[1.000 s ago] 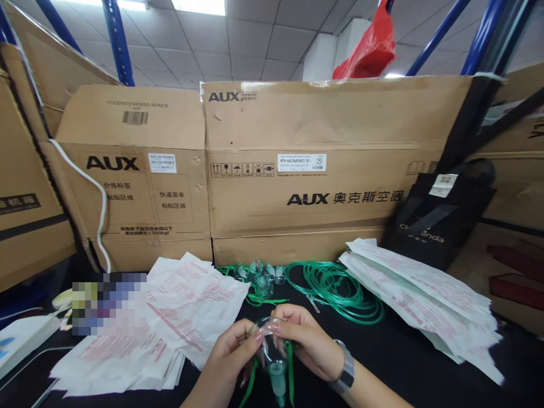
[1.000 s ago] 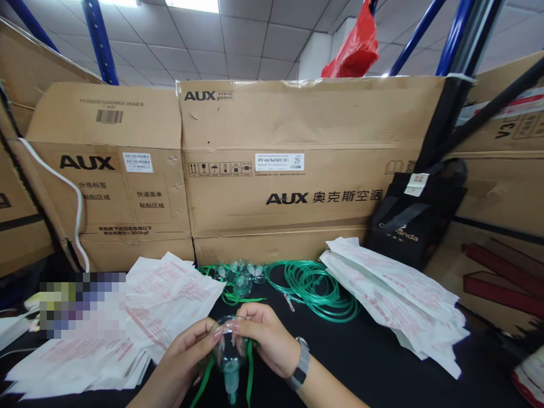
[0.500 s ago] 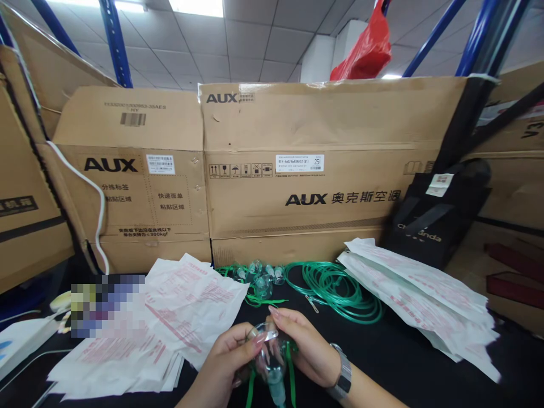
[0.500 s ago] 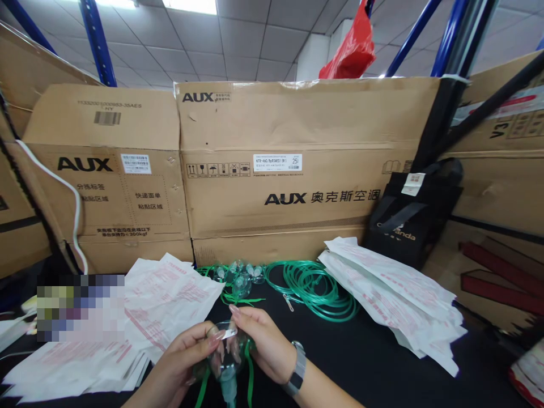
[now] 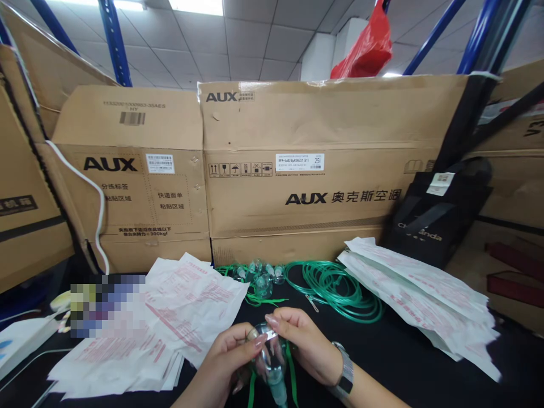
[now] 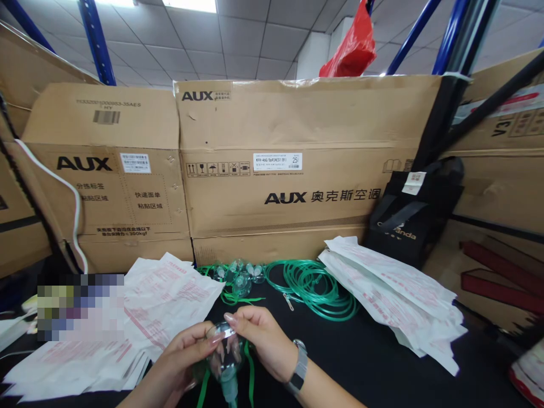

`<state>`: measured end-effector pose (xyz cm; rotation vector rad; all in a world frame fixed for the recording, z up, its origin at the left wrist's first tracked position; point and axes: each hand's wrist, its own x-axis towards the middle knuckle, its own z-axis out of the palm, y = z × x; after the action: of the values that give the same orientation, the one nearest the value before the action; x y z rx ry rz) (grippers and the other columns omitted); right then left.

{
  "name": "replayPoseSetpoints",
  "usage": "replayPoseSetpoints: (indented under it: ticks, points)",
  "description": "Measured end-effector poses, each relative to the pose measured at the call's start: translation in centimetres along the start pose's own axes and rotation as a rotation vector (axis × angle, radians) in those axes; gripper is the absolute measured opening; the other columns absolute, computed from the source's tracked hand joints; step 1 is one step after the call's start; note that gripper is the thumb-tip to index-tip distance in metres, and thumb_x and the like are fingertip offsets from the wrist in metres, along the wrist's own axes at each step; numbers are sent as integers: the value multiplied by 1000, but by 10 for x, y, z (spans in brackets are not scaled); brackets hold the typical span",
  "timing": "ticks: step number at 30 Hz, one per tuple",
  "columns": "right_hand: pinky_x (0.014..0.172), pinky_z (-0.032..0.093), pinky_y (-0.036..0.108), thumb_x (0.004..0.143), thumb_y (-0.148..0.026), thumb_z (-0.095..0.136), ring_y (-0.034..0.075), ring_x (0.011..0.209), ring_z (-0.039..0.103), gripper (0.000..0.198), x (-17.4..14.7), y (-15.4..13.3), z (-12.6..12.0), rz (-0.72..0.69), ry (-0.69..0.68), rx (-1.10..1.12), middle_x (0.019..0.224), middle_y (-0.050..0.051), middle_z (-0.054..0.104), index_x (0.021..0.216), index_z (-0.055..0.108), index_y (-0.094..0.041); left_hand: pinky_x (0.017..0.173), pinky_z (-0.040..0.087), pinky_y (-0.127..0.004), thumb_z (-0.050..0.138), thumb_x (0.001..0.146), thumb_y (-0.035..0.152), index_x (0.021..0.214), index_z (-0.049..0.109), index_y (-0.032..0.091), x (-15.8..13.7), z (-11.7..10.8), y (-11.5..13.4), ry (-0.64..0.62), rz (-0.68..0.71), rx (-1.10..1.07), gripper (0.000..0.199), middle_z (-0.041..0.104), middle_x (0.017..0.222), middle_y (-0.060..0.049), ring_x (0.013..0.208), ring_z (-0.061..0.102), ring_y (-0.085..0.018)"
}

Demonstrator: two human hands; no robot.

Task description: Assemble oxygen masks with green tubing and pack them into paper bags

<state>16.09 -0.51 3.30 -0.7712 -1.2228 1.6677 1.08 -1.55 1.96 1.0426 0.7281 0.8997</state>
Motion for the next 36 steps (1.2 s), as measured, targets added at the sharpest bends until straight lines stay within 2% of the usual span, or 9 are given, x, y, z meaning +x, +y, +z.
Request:
replayPoseSetpoints:
  ticks: [5,9,17,27,30,33,36]
  points:
    - [42,32,17,67,-38,64,5,39,43,32,0,3,0,7,-36,-27,46,-4,51,53,52,-11,34,17,-17,64,60,47,64,58,14,2,0,-4,37,-71,88,34,59,48,1,31,38,-4]
    - [44,34,18,73,-43,56,5,42,45,38,1,6,-1,-12,-34,-62,49,-1,54,55,55,-10,37,21,-18,65,59,48,57,54,15,6,-2,-10,46,-29,49,35,57,44,1,34,42,-6]
    - [38,31,17,74,-46,53,4,35,42,42,3,10,0,-1,-2,-42,44,-1,54,51,52,-11,36,8,-20,65,59,47,56,53,14,0,5,-1,60,-47,43,35,57,46,1,36,38,-5]
    - [42,33,18,74,-47,53,5,39,43,42,0,7,1,-15,-20,-87,46,-1,54,51,53,-11,33,8,-19,62,61,49,61,59,14,0,1,-3,-18,-30,130,36,60,47,-1,33,36,-4]
    - [44,34,18,73,-45,56,5,42,44,40,0,7,-1,-28,-23,-103,47,-1,55,52,53,-11,32,10,-18,64,58,50,59,59,13,-1,2,-1,-5,-18,168,37,58,45,0,33,40,-5]
    - [45,34,19,74,-46,54,6,41,45,42,1,8,-3,-31,-50,-99,48,0,56,51,53,-10,30,9,-18,60,62,52,65,61,13,-1,1,0,8,-48,239,39,61,48,-1,28,32,-3]
    - [43,33,18,75,-48,52,5,39,44,43,3,9,-4,-10,-55,-55,47,0,56,52,52,-11,31,12,-17,59,63,53,68,60,13,0,1,0,14,-55,206,40,63,52,-2,29,34,-3]
